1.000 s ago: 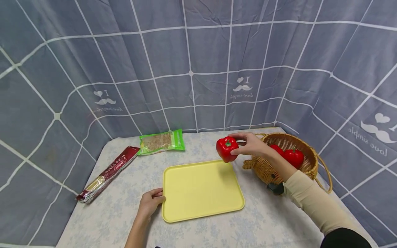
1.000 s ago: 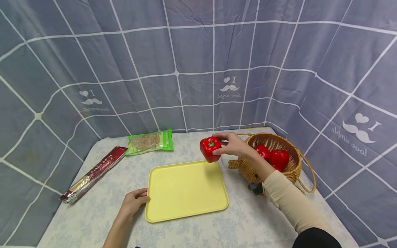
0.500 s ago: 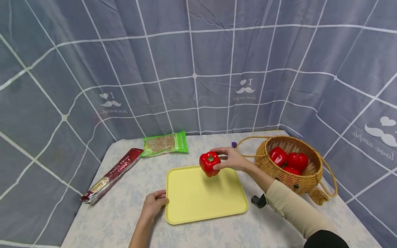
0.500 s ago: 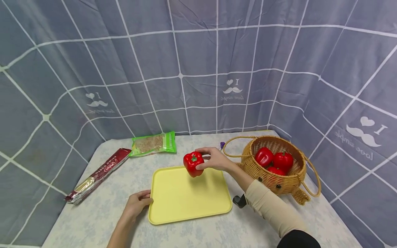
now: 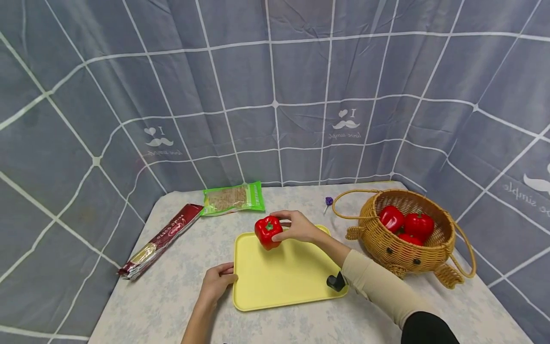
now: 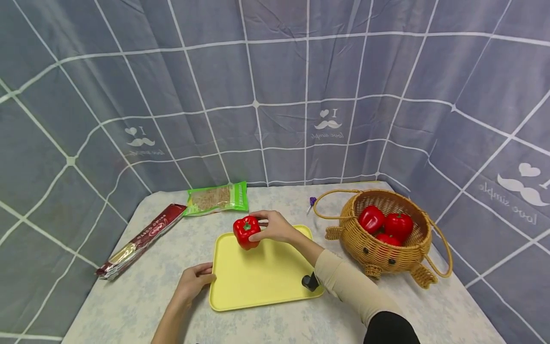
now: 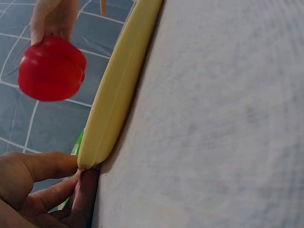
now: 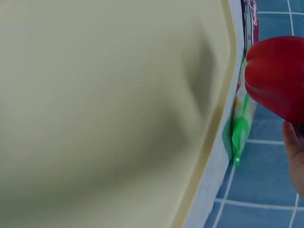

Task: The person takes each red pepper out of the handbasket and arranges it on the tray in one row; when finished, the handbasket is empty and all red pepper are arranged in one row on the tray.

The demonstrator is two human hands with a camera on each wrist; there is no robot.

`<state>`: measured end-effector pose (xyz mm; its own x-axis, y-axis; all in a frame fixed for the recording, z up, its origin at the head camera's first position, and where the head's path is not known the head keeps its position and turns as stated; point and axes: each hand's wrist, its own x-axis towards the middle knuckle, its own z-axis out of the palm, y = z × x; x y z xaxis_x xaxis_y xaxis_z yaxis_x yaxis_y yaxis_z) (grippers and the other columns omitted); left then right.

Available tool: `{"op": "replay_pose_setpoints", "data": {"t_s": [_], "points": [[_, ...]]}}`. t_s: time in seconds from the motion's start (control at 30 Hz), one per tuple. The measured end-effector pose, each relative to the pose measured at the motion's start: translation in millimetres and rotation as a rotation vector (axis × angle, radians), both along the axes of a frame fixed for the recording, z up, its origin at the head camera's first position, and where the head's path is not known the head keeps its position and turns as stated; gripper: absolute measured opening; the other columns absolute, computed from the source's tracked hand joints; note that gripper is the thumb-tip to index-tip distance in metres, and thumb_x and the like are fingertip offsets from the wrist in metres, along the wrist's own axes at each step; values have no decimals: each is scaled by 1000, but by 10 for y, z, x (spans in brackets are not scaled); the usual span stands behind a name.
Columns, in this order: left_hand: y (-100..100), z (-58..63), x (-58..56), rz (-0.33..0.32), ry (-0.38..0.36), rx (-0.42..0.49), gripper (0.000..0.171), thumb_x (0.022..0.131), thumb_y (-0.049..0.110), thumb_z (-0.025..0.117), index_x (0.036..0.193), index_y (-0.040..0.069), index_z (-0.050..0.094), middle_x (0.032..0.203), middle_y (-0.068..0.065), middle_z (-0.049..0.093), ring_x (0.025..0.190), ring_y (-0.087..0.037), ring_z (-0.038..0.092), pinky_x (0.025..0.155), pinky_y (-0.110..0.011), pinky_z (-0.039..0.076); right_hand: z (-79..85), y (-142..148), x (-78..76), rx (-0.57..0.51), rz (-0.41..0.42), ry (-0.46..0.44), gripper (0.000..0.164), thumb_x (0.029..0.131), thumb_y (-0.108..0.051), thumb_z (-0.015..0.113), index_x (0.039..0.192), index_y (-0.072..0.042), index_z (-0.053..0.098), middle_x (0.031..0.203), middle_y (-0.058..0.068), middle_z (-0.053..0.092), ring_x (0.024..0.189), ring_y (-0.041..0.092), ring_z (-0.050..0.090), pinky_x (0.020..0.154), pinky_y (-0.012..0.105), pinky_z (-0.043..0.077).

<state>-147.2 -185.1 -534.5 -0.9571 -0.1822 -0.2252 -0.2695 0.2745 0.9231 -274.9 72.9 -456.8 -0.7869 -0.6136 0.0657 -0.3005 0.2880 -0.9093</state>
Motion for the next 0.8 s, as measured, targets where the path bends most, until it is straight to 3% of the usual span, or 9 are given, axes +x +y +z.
{"op": "replay_pose_setpoints", "data": {"t_s": [0.47, 0.8], "points": [[-6, 36, -6, 11, -3, -9, 44, 81, 0, 66, 123, -11, 60, 106, -20, 66, 83, -13, 61, 65, -22, 52, -246, -537, -99, -9, -29, -12, 69, 74, -10, 83, 136, 1, 53, 135, 16, 58, 126, 31, 55, 100, 38, 50], [1, 0, -16, 2, -12, -7, 43, 82, 2, 68, 123, -10, 61, 105, -18, 67, 84, -14, 61, 68, -24, 53, -341, -745, -79, 10, -47, -52, 72, 76, -10, 82, 139, 0, 50, 139, 16, 55, 127, 33, 55, 99, 38, 50]]}}
